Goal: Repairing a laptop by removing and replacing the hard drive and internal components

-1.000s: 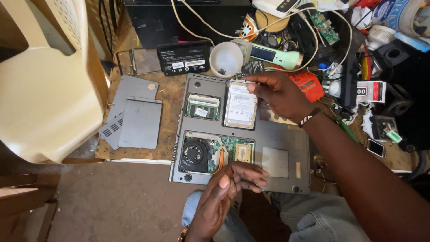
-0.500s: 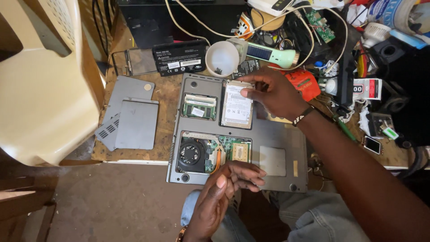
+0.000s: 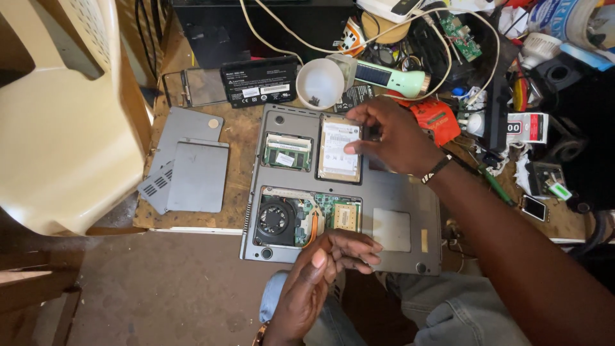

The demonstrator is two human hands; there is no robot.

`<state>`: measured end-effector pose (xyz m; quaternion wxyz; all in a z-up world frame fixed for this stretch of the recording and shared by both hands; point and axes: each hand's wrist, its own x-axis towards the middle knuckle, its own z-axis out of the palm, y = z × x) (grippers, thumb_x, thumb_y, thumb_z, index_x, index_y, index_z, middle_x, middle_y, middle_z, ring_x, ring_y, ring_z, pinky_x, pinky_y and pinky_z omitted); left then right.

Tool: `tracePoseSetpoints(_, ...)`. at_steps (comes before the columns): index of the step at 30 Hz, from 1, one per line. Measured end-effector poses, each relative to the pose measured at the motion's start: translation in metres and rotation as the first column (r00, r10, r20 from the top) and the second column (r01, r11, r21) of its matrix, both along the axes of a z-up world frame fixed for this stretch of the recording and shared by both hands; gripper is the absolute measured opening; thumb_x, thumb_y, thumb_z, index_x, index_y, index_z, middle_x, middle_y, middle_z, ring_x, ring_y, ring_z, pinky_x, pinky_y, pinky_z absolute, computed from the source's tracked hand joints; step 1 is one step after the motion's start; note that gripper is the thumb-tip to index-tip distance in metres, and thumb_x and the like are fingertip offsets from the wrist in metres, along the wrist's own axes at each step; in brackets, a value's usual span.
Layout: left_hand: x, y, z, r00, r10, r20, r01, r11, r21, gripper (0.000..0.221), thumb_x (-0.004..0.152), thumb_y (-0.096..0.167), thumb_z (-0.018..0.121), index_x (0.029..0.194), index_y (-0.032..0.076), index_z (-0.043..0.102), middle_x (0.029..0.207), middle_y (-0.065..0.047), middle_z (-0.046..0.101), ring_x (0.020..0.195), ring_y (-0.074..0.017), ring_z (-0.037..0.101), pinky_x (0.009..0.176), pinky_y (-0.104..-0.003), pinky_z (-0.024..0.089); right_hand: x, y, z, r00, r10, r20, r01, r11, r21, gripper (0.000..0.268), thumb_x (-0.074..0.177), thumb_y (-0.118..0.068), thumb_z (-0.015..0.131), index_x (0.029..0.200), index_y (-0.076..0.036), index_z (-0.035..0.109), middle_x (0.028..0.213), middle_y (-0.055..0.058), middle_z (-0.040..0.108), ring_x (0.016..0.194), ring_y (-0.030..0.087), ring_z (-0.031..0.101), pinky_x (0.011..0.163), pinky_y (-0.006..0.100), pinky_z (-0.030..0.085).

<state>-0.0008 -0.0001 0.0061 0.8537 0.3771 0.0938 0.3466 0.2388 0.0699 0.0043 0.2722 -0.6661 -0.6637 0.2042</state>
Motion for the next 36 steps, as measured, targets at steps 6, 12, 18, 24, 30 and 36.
tracePoseSetpoints(6, -0.001, 0.000, 0.004, 1.000, -0.001, -0.017, 0.002, 1.000, 0.014, 0.050, 0.088, 0.045, 0.034, 0.099, 0.000, 0.053, 0.105, -0.017, 0.055, 0.090, -0.0234, 0.058, 0.076, -0.032, 0.047, 0.004, 0.000, 0.000, 0.992, 0.086, 0.095, -0.091, 0.995, 0.051, 0.046, 0.066, -0.029, 0.074, 0.103, -0.010, 0.056, 0.092, 0.005, 0.051, 0.081, 0.017, 0.048, 0.064, 0.028, 0.041)
tracePoseSetpoints(12, 0.000, 0.000, 0.002, 1.000, 0.005, -0.007, -0.005, 1.000, 0.009, 0.051, 0.087, 0.046, 0.036, 0.099, 0.000, 0.053, 0.105, -0.018, 0.055, 0.090, -0.0239, 0.058, 0.075, -0.033, 0.047, 0.001, 0.000, 0.002, 0.992, 0.094, 0.084, -0.098, 0.995, 0.036, 0.048, 0.063, -0.033, 0.075, 0.103, -0.012, 0.058, 0.094, 0.004, 0.048, 0.081, 0.016, 0.048, 0.068, 0.029, 0.041)
tracePoseSetpoints(18, 0.000, 0.001, 0.004, 0.999, -0.013, -0.034, 0.012, 1.000, -0.019, 0.051, 0.086, 0.047, 0.037, 0.098, 0.000, 0.054, 0.105, -0.017, 0.056, 0.091, -0.0240, 0.058, 0.075, -0.033, 0.047, 0.003, 0.000, 0.001, 0.973, 0.151, 0.174, -0.164, 0.985, 0.062, 0.053, 0.063, -0.036, 0.074, 0.107, -0.009, 0.058, 0.092, 0.006, 0.048, 0.085, 0.020, 0.046, 0.076, 0.030, 0.037)
tracePoseSetpoints(24, 0.000, 0.001, 0.008, 0.999, -0.019, -0.050, 0.019, 1.000, -0.014, 0.048, 0.087, 0.043, 0.035, 0.098, 0.000, 0.054, 0.104, -0.017, 0.056, 0.091, -0.0223, 0.057, 0.076, -0.032, 0.047, 0.001, -0.003, 0.003, 0.973, 0.153, 0.174, -0.157, 0.988, 0.012, 0.059, 0.062, -0.039, 0.073, 0.111, -0.010, 0.057, 0.101, 0.008, 0.048, 0.097, 0.022, 0.045, 0.084, 0.032, 0.035)
tracePoseSetpoints(30, 0.001, 0.000, 0.003, 0.999, -0.005, -0.036, 0.005, 1.000, -0.006, 0.046, 0.087, 0.043, 0.038, 0.097, 0.000, 0.053, 0.104, -0.017, 0.056, 0.090, -0.0217, 0.057, 0.076, -0.031, 0.046, 0.004, -0.009, -0.008, 0.928, 0.193, 0.320, -0.237, 0.966, 0.105, 0.057, 0.071, -0.040, 0.066, 0.116, -0.006, 0.055, 0.104, 0.010, 0.046, 0.099, 0.026, 0.040, 0.086, 0.036, 0.033)
tracePoseSetpoints(36, 0.000, 0.001, 0.004, 0.999, 0.001, -0.054, -0.001, 1.000, -0.007, 0.047, 0.087, 0.044, 0.039, 0.098, 0.000, 0.054, 0.104, -0.015, 0.056, 0.090, -0.0221, 0.058, 0.076, -0.031, 0.047, -0.011, -0.017, 0.005, 0.786, 0.229, 0.574, -0.354, 0.928, 0.115, 0.050, 0.086, -0.039, 0.046, 0.118, -0.002, 0.048, 0.104, 0.016, 0.047, 0.094, 0.033, 0.040, 0.082, 0.044, 0.034)
